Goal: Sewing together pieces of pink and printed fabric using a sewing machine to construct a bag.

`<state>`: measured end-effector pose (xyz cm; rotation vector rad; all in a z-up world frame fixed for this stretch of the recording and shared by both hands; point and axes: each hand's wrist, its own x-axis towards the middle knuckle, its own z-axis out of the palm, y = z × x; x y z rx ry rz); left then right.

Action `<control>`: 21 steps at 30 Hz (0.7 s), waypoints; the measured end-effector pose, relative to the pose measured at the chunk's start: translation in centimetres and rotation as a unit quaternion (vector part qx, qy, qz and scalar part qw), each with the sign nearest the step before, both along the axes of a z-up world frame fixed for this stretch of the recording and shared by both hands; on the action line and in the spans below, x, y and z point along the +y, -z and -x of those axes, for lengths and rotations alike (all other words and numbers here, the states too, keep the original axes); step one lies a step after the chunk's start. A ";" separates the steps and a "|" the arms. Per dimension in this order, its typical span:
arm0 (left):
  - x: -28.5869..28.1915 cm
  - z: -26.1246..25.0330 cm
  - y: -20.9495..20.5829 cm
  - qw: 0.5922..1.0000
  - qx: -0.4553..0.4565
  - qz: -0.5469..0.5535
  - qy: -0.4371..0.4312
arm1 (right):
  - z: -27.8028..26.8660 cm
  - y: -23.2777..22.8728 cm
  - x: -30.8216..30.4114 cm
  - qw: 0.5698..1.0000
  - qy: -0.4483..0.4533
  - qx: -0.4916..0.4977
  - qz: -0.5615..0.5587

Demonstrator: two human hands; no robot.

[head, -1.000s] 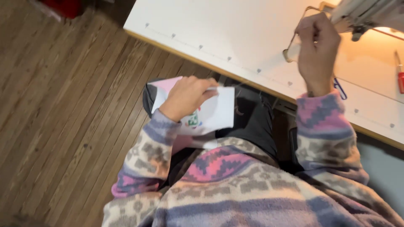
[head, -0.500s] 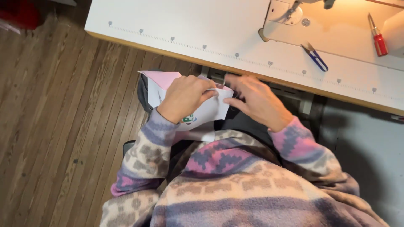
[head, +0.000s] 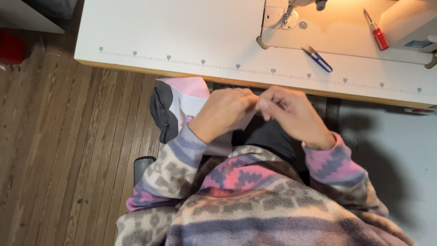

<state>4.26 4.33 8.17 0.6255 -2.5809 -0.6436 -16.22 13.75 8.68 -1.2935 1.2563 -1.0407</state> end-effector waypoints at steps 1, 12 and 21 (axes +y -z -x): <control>-0.1 -0.3 -0.2 1.000 0.000 0.003 0.000 | -0.2 -0.8 0.2 1.000 0.000 0.000 0.003; 0.3 -4.2 -4.1 0.993 0.058 0.085 0.049 | 7.2 1.8 -0.9 0.753 0.250 0.561 0.235; 1.7 -8.0 -10.0 0.975 0.175 0.019 -0.135 | 12.3 7.6 -2.6 0.766 0.268 0.559 0.169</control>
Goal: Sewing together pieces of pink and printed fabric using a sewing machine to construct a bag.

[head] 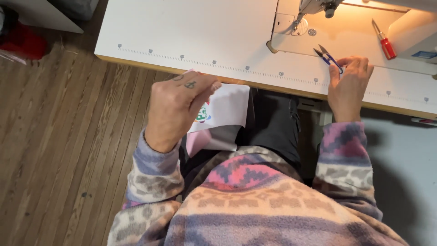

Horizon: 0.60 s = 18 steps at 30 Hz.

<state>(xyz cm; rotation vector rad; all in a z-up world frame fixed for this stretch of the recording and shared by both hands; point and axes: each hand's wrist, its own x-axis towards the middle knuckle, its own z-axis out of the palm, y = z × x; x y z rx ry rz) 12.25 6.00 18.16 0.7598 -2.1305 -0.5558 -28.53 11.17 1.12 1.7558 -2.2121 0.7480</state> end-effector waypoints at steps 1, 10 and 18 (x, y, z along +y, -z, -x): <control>0.1 -0.1 -0.1 1.000 -0.001 0.001 0.003 | -0.2 0.1 0.2 1.000 0.003 -0.001 0.001; 0.9 -0.5 -0.9 0.998 0.043 -0.039 -0.010 | -3.1 -4.1 0.7 0.867 -0.139 -0.469 0.094; 1.5 -1.1 -1.2 0.988 0.082 -0.128 0.032 | -4.1 -5.6 3.4 0.535 -0.212 -0.812 0.093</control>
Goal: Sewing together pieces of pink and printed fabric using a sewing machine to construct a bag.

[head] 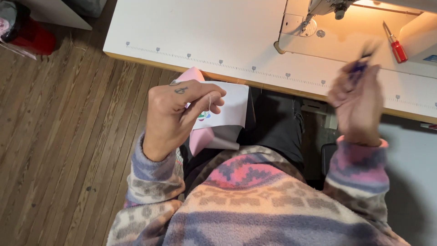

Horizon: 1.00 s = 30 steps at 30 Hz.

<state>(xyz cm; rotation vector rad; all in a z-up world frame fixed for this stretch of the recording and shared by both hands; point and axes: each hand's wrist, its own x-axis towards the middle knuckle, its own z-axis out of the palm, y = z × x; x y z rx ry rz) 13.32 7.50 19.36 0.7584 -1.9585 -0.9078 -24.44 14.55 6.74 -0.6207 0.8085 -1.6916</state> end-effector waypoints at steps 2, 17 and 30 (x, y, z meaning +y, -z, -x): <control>0.0 0.1 0.0 1.000 -0.001 0.000 0.002 | -3.4 -0.2 -0.4 0.997 -0.051 -0.008 -0.062; 0.6 -0.1 -0.7 1.000 -0.022 0.007 -0.011 | -15.9 0.1 -0.1 0.898 -0.321 -0.147 -0.262; 1.4 0.4 -1.3 0.996 -0.079 0.031 0.004 | -15.8 0.8 -0.1 0.895 -0.342 -0.207 -0.199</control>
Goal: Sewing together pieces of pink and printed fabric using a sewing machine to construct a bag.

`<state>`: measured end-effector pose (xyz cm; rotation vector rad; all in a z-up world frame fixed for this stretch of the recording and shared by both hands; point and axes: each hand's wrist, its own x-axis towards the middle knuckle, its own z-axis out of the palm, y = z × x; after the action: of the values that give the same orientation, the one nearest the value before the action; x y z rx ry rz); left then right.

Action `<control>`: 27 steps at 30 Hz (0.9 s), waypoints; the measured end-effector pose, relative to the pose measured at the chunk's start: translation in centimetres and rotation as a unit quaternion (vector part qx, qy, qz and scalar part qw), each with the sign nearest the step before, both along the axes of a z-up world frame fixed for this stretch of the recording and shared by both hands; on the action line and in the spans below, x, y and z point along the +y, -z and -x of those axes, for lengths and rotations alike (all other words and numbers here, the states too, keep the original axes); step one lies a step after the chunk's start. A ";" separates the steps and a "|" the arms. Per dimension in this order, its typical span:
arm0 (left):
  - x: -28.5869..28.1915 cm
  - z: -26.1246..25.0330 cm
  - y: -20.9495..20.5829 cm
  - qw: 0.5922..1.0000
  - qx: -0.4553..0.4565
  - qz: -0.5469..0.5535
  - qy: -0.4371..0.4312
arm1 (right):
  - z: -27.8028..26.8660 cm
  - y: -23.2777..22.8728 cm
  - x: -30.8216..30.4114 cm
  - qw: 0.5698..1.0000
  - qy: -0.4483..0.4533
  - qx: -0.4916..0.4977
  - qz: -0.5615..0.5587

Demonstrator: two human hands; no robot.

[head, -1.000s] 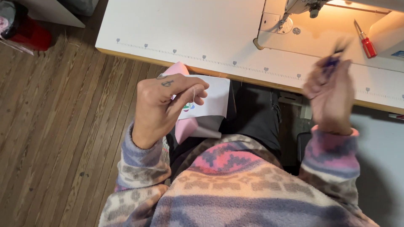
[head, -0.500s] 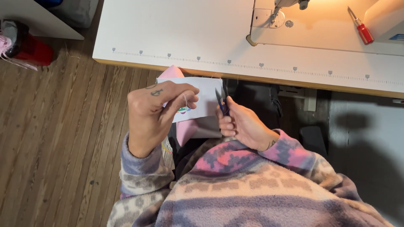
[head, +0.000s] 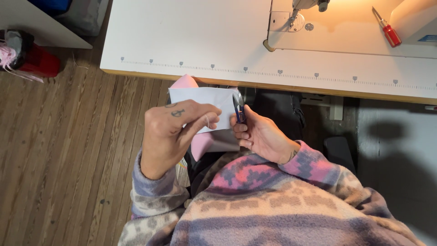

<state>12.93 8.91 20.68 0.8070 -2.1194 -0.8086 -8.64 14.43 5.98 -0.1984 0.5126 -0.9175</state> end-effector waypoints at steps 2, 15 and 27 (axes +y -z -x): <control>0.2 0.0 -0.1 1.000 -0.001 -0.006 0.011 | 0.1 0.2 0.0 1.000 -0.001 0.002 -0.005; 0.3 -0.1 -0.3 0.999 -0.010 -0.003 0.033 | 0.2 1.2 0.1 0.993 -0.024 -0.105 -0.052; 0.4 -0.2 -0.5 0.995 -0.052 -0.008 0.087 | 0.9 0.5 0.1 0.991 -0.017 -0.129 0.010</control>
<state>13.12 9.36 21.20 0.6929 -2.3034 -0.8926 -9.50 14.49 5.48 -0.1046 0.2593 -0.9002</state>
